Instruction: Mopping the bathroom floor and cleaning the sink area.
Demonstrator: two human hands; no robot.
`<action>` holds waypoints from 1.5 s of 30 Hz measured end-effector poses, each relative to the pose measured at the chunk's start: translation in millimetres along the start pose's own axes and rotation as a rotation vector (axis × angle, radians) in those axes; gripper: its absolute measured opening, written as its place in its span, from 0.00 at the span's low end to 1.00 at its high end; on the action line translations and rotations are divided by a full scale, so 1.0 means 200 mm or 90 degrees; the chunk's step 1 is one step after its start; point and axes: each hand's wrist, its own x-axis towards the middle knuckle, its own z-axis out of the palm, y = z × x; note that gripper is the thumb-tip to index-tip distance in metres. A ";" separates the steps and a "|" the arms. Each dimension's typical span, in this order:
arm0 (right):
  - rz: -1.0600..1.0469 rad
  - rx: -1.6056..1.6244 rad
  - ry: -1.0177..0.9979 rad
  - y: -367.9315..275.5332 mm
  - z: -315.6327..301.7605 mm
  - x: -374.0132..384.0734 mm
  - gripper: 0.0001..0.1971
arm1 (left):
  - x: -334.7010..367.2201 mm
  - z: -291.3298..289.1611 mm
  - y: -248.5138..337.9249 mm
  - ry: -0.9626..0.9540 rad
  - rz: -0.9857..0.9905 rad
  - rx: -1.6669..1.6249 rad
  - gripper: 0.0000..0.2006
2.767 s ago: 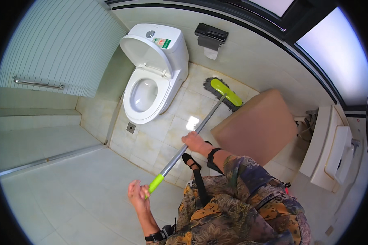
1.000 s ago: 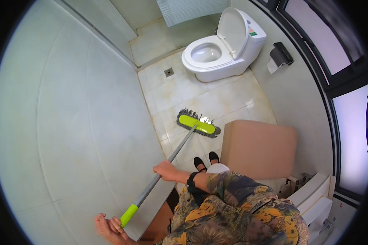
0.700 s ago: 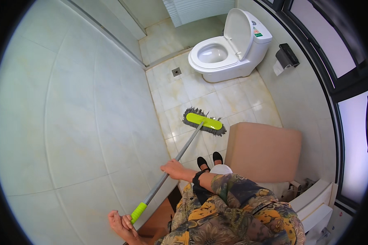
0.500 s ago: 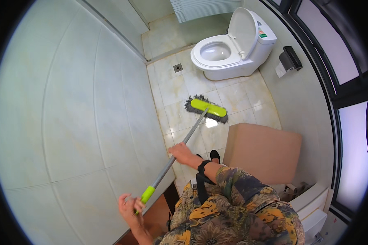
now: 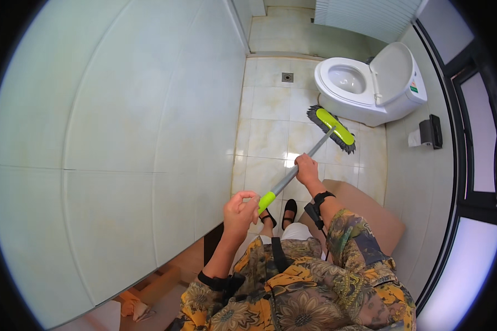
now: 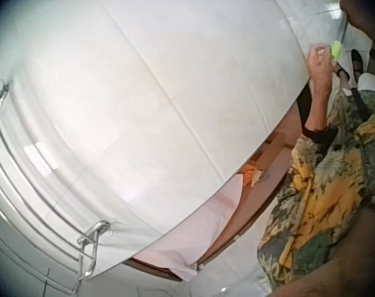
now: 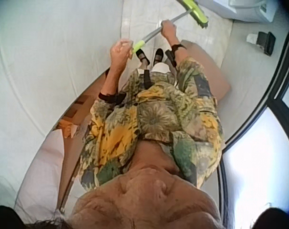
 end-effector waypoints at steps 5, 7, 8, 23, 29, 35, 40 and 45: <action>-0.136 -0.098 -0.082 -0.33 0.22 -0.06 0.07 | -0.19 -0.37 0.05 0.178 -0.040 -0.049 0.09; -0.234 -0.032 -0.121 -0.50 0.31 -0.17 0.07 | -0.36 -0.53 0.05 0.266 -0.046 -0.078 0.07; -0.284 -0.023 -0.126 -0.59 0.37 -0.24 0.07 | -0.45 -0.62 0.07 0.297 -0.050 -0.084 0.07; -0.571 0.092 -0.459 -1.20 0.42 -0.56 0.03 | -1.14 -0.73 0.08 0.751 0.145 0.202 0.06; -0.485 0.066 -0.383 -0.91 0.37 -0.34 0.03 | -0.84 -0.62 0.08 0.471 0.120 -0.112 0.03; -0.380 0.052 -0.164 -0.44 0.26 0.01 0.04 | -0.37 -0.34 0.04 0.337 0.023 -0.058 0.05; -0.227 0.046 -0.076 -0.17 0.11 0.08 0.07 | -0.10 -0.16 0.00 0.182 0.031 -0.078 0.06; -0.042 0.041 -0.077 -0.10 0.06 -0.08 0.12 | -0.13 -0.12 -0.07 0.037 0.002 -0.029 0.07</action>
